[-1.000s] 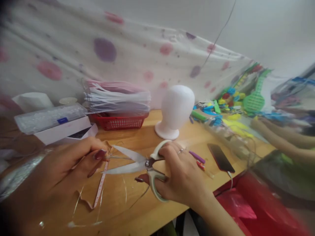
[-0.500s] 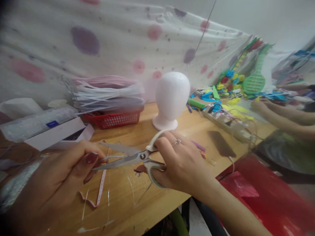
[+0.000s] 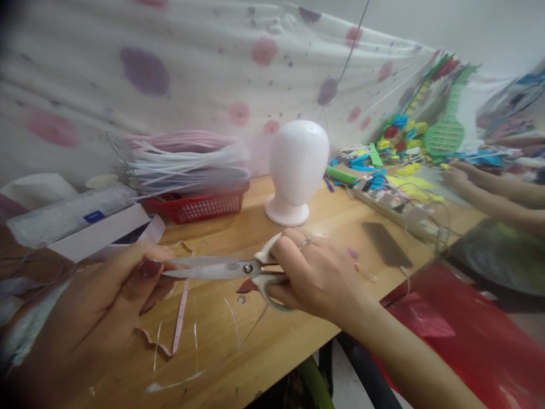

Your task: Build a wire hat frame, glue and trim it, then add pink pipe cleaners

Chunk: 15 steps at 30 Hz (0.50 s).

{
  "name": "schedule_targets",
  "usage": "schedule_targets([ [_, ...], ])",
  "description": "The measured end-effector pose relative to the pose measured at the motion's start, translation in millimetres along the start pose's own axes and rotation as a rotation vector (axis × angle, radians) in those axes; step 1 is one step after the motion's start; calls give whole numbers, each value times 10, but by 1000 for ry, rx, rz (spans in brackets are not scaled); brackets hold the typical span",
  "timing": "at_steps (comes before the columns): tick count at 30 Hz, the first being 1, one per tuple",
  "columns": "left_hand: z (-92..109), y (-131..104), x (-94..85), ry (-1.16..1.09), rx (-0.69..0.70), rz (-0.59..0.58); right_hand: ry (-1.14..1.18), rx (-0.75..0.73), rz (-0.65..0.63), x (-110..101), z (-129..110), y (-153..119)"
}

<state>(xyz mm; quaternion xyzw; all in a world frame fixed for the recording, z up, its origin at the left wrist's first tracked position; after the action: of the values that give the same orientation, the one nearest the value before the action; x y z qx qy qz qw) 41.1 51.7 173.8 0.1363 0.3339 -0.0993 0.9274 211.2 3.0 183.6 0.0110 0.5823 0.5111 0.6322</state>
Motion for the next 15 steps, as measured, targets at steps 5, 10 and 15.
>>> schedule_targets([
  [5,-57,60,-16,-55,-76,-13,156,132,-13,15,145,-57],
  [10,-62,60,24,-58,-100,-28,154,64,-75,69,74,-15],
  [15,20,16,37,-21,-24,-22,54,19,-108,75,22,2],
])
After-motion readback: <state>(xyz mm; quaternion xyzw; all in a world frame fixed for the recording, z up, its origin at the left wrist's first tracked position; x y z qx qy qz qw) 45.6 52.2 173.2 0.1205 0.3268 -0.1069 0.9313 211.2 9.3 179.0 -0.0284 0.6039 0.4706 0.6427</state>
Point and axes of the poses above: each hand's wrist, its own y-axis towards the middle knuckle, its own x-axis out of the palm, z = x × y, the point moved 10 cm from there along y, towards the middle knuckle, and after that the axes turned 15 degrees about -x, right-handed, at the moved point
